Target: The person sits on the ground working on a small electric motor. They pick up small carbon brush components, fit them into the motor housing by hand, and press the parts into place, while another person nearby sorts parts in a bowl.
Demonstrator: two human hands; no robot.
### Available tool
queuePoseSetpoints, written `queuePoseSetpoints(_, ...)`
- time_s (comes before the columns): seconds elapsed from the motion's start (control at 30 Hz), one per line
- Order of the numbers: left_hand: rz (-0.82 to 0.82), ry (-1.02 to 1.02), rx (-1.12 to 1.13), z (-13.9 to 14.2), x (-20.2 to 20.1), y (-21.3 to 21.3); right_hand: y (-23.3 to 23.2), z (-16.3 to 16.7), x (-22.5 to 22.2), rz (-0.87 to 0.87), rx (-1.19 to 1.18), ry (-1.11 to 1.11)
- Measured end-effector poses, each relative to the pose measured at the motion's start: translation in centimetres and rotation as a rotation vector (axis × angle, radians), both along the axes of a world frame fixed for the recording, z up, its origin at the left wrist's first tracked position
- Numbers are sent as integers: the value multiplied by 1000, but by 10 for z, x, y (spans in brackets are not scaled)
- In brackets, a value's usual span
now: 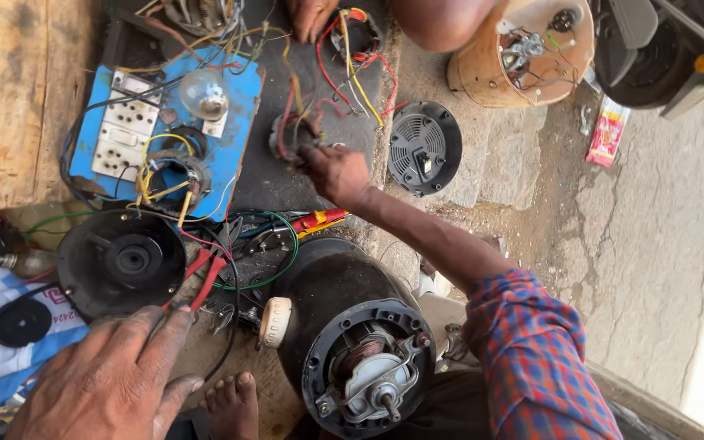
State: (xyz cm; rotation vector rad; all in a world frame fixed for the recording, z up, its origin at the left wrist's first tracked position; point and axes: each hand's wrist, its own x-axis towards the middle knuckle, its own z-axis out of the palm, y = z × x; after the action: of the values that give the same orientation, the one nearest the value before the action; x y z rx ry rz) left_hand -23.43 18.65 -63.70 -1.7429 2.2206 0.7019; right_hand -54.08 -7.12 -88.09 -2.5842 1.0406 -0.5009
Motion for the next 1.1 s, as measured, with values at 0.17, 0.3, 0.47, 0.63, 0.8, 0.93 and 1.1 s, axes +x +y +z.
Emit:
queuePoseSetpoints(0.17, 42, 27, -40, 7, -3, -1, 1, -2, 27, 70, 28, 40)
queuePoseSetpoints(0.3, 43, 29, -85, 17, -5, -2, -5, 0, 33, 121, 71, 46)
queuePoseSetpoints(0.47, 74, -1, 14, 29, -9, -4, -39, 12, 3, -412, 798, -366)
queuePoseSetpoints(0.63, 77, 21, -30, 44, -18, -14, -72, 50, -27, -324, 1658, -1308)
queuePoseSetpoints(0.8, 133, 11, -55, 65, -25, -23, -65, 105, -29, -357, 1556, -1433)
queuePoseSetpoints(0.93, 137, -42, 4, 82, -33, -23, -59, 142, -36, -438, 1540, -1400)
queuePoseSetpoints(1.1, 71, 76, -236, 108, -41, -19, -23, 217, -75, -456, 1464, -1159)
